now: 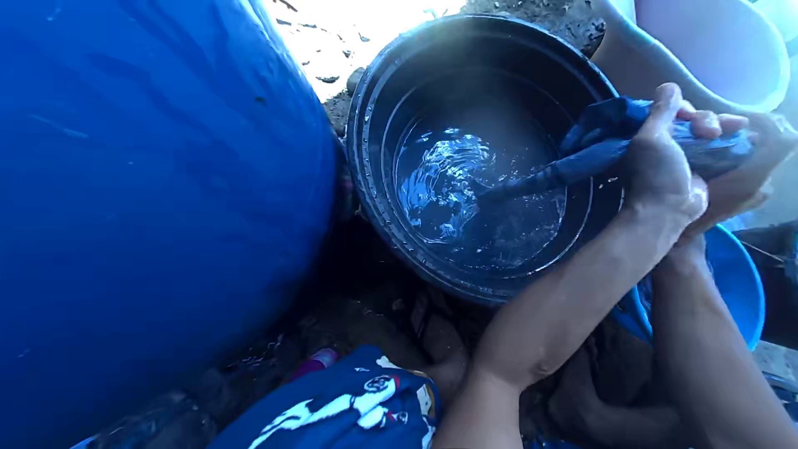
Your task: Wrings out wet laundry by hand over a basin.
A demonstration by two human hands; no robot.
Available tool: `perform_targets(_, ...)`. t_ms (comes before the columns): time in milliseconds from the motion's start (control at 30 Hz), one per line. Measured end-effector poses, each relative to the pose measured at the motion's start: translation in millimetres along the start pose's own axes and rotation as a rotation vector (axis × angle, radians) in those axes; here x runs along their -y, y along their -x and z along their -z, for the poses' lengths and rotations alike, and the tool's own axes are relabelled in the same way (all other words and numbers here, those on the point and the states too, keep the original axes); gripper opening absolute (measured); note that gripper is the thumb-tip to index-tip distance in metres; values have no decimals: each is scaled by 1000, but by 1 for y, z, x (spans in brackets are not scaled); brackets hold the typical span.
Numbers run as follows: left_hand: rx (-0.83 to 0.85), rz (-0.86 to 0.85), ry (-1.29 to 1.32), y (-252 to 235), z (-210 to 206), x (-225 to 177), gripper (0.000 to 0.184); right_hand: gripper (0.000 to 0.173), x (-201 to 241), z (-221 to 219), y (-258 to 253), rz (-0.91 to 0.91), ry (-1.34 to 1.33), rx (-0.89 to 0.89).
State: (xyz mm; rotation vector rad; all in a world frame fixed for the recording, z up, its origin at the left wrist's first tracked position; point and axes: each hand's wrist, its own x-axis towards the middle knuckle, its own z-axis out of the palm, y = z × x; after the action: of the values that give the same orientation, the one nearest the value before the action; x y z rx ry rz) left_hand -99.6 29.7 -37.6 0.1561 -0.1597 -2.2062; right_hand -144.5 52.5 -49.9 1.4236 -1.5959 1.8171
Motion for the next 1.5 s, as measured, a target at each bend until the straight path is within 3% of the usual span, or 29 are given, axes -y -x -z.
perform_targets(67,297,-131,-8,-13,18,1,49,24,-3,12,0,109,434,109)
perform_targets(133,625,-286,-124,-26,29,-10,48,24,18,10,-12,140,454,272)
perform_targets(167,697,-310,-182,-23,25,-23,47,24,28,11,-19,135,431,397)
perform_targets(200,686,-294,-246,-12,12,-41,43,25,35,14,-26,111,423,539)
perform_targets(233,555,-246,-308,7,-10,-60,42,27,39,16,-32,74,421,675)
perform_targets(300,523,-173,-350,14,-18,-75,43,23,44,19,-42,-54,409,902)
perform_targets(467,549,-1,-261,9,5,-70,46,5,20,25,-52,-311,97,1405)
perform_targets(600,626,150,-271,20,14,-63,46,10,22,36,-51,-762,-147,1631)
perform_targets(667,631,154,-226,21,12,-62,46,8,30,38,-52,-737,-60,1596)
perform_targets(733,528,61,-158,12,1,-63,46,4,36,36,-61,-514,170,1475)
perform_targets(867,158,-30,-56,6,-22,-60,44,52,84,33,-54,-119,804,1010)
perform_targets(933,101,4,-193,6,-29,-52,37,73,90,27,-35,21,823,801)
perform_targets(1000,104,83,-334,9,-30,-50,37,79,76,29,-24,58,799,725)
perform_targets(1067,109,95,-328,12,-26,-53,41,71,68,38,-27,101,828,707)
perform_targets(1200,-40,42,18,12,-10,-53,64,44,68,57,-44,291,840,783)
perform_targets(1233,-68,36,98,11,-10,-52,64,43,64,63,-42,327,822,818)
perform_targets(1300,-139,22,185,12,-16,-52,47,42,54,73,-37,355,788,826)
perform_targets(1400,-202,-22,122,15,-30,-51,26,45,49,77,-24,328,770,648)
perform_targets(1500,-248,-20,67,17,-50,-49,36,55,63,70,0,320,841,416)
